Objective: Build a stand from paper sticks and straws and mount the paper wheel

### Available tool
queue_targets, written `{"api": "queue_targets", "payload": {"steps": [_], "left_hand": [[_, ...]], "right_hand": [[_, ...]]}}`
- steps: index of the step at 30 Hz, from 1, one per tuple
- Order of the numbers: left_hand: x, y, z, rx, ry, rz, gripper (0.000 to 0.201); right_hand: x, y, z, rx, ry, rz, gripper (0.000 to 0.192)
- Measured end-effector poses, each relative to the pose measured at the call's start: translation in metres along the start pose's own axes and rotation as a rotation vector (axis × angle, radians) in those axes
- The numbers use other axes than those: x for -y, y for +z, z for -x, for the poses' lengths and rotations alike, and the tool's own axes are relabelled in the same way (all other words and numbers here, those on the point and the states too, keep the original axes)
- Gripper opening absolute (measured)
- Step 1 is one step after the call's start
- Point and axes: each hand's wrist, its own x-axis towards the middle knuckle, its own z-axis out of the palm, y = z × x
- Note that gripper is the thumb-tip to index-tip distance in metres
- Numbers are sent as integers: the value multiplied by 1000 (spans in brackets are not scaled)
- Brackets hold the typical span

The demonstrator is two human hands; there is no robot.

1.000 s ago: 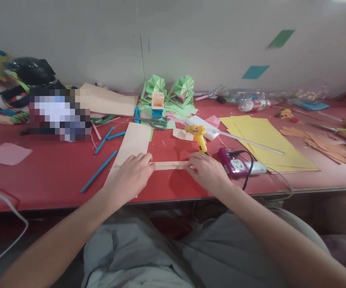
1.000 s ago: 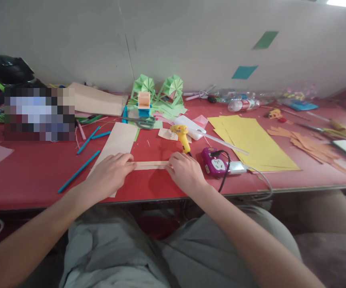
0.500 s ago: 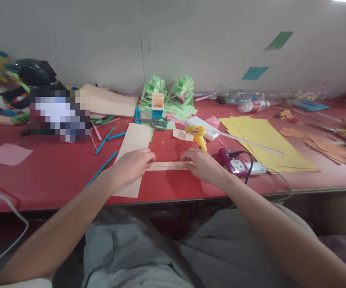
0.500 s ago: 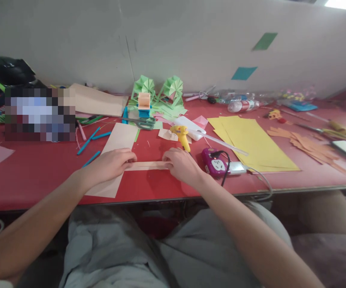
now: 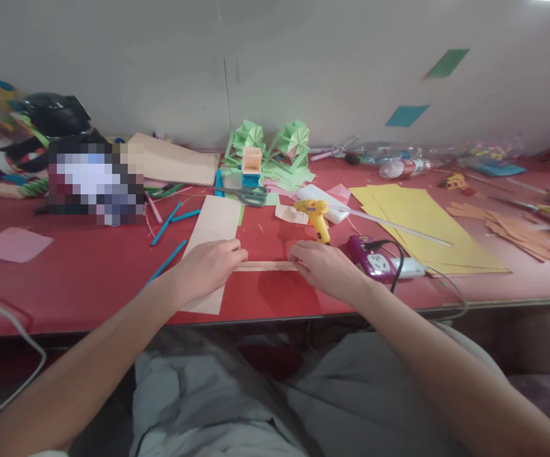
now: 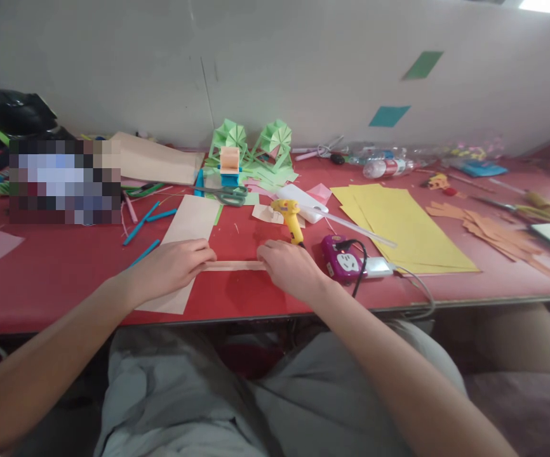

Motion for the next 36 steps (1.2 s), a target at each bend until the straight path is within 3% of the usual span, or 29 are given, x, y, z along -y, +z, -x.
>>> {"api": "queue_targets", "payload": {"steps": [7, 17, 22, 25, 29, 36], "left_hand": [[-9, 6, 13, -6, -16, -134, 28], [-35, 32, 33, -42, -62, -204, 37], [-57, 33, 33, -137, -111, -156, 47], [-63, 40, 31, -192, -171, -85, 48], [-61, 54, 29, -220, -136, 29, 50], [-57, 57, 35, -195, -108, 82, 57]], "right_hand": [[6, 7, 7, 8, -30, 155, 21], [23, 18, 22, 28, 12, 253, 26], [39, 30, 28, -109, 11, 296, 30], [46, 38, 29, -180, -17, 271, 29], [49, 50, 27, -239, -109, 160, 42], [47, 59, 28, -188, -140, 13, 52]]}}
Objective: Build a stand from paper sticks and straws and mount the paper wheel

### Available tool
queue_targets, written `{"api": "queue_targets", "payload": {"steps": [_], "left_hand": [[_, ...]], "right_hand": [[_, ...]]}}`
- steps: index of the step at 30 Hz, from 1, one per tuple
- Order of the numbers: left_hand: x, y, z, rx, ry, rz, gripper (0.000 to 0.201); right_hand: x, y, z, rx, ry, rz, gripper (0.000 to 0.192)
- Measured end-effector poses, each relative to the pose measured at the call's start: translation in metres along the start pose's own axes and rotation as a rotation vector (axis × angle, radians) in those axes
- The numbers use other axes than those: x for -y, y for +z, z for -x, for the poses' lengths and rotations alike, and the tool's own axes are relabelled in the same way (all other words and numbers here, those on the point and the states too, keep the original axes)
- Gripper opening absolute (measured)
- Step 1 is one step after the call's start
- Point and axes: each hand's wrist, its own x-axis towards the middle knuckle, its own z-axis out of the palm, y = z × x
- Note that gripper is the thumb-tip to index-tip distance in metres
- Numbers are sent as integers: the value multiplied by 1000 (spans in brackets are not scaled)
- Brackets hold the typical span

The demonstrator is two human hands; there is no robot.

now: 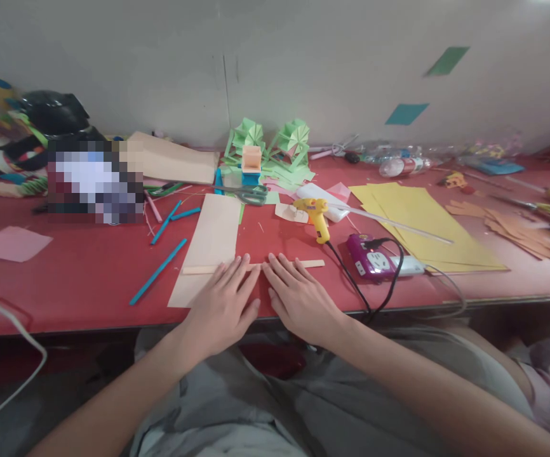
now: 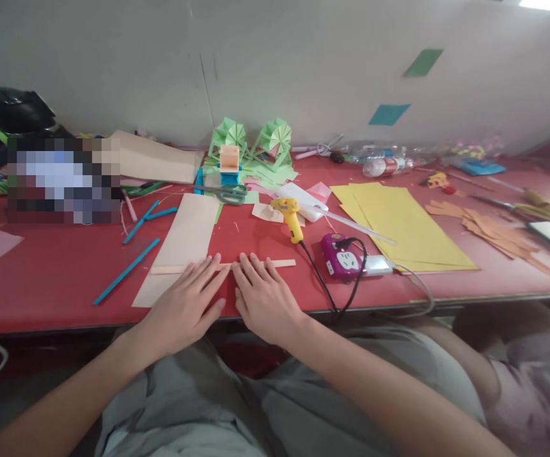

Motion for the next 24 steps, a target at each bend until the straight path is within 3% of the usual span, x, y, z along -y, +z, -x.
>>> {"api": "queue_targets", "payload": {"steps": [10, 24], "left_hand": [[8, -9, 5, 50, -32, 32, 54], [22, -19, 12, 153, -48, 60, 59]], "right_hand": [[-19, -1, 12, -65, 14, -106, 50], [-41, -14, 20, -30, 127, -174, 45]]}}
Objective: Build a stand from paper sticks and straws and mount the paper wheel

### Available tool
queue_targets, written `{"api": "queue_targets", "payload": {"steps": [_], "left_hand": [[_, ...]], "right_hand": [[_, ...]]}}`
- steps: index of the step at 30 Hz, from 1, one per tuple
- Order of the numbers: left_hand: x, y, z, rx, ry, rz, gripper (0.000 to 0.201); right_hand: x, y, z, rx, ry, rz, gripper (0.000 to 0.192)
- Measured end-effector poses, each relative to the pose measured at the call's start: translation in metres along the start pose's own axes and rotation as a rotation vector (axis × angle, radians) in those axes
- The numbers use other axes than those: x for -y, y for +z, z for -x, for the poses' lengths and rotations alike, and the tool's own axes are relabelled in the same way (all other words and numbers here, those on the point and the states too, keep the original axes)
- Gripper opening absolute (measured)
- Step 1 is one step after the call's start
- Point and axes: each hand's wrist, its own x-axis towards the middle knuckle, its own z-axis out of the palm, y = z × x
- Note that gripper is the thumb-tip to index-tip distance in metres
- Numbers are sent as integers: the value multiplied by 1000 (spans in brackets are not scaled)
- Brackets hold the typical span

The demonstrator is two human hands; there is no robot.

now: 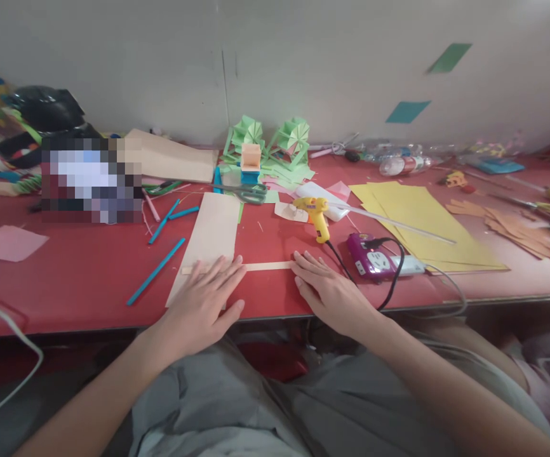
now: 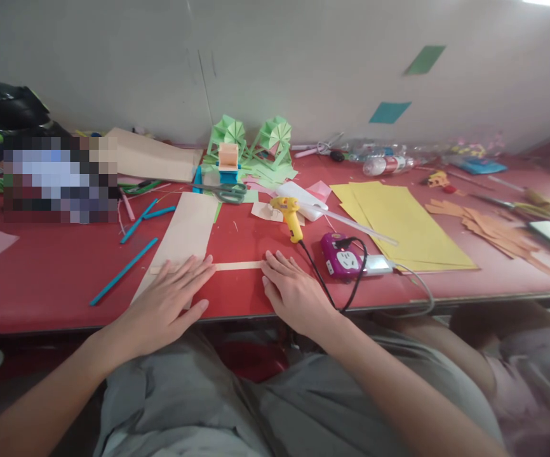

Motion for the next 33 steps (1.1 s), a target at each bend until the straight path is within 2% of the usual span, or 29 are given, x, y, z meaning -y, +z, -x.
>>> {"api": "queue_targets", "payload": {"steps": [4, 10, 17, 22, 26, 28, 30, 33], "left_hand": [[2, 1, 2, 5, -15, 7, 63], [3, -4, 4, 40, -115, 15, 60], [7, -6, 6, 49, -87, 24, 69], [10, -5, 5, -12, -28, -58, 56], [13, -13, -16, -99, 100, -161, 38], [14, -21, -30, -63, 147, -183, 31], [14, -30, -42, 23, 164, -211, 30], [18, -41, -54, 109, 150, -189, 32]], "right_hand": [[-4, 0, 1, -22, 24, -27, 45], [-8, 3, 1, -44, 54, -46, 45], [-12, 0, 0, -60, 4, -55, 41], [-20, -2, 0, -35, -56, 18, 37], [-24, -7, -11, -68, -111, 85, 31], [-25, -11, -20, -17, -133, 119, 29], [-26, -16, -29, 66, -145, 139, 30], [-27, -24, -39, 157, -142, 136, 33]]}}
